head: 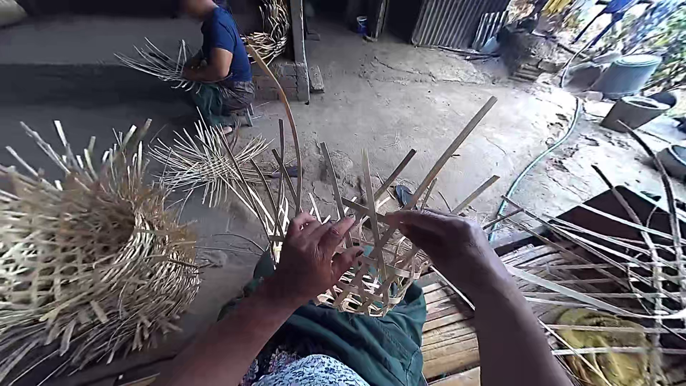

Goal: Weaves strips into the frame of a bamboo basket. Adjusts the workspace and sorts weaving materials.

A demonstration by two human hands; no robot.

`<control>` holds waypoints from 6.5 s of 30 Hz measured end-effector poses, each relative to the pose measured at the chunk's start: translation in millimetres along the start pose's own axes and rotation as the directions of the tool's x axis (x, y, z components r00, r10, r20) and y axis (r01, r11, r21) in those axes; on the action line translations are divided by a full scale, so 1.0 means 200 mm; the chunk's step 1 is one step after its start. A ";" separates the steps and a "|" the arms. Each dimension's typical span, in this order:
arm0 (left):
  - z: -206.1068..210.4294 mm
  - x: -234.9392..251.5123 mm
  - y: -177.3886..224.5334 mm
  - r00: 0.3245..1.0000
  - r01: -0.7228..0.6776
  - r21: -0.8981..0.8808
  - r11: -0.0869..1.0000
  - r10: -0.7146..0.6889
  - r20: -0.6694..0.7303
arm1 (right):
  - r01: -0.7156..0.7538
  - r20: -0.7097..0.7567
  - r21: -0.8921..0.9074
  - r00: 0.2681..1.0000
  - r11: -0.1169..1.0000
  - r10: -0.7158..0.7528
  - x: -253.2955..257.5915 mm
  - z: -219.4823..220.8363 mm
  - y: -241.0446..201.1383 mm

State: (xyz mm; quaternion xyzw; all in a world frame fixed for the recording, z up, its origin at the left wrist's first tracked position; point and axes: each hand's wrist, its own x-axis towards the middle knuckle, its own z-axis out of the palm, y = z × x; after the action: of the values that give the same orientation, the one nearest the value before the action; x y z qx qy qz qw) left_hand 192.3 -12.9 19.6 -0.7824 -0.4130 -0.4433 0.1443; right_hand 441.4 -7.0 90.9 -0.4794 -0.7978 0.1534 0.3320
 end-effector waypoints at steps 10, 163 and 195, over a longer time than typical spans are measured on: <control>0.04 0.02 -0.03 0.999 0.030 0.032 0.999 -0.031 0.037 | -0.092 0.270 0.039 0.960 0.995 0.078 0.05 0.01 0.02; -0.05 0.35 -0.05 0.992 -0.076 -0.203 0.976 0.094 0.084 | 0.196 -0.232 0.416 0.967 0.888 -0.105 -0.11 0.14 -0.05; -0.18 0.51 -0.02 0.919 -0.257 -0.113 0.960 0.279 0.280 | -0.049 -0.356 0.015 0.933 0.999 0.052 -0.07 0.08 -0.14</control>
State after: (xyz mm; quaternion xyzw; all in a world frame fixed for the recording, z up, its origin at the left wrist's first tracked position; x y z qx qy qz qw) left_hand 195.7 22.0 121.9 -0.8933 -0.3023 -0.3133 0.1119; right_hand 416.0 -32.6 89.5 -0.5185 -0.7113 0.0749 0.4686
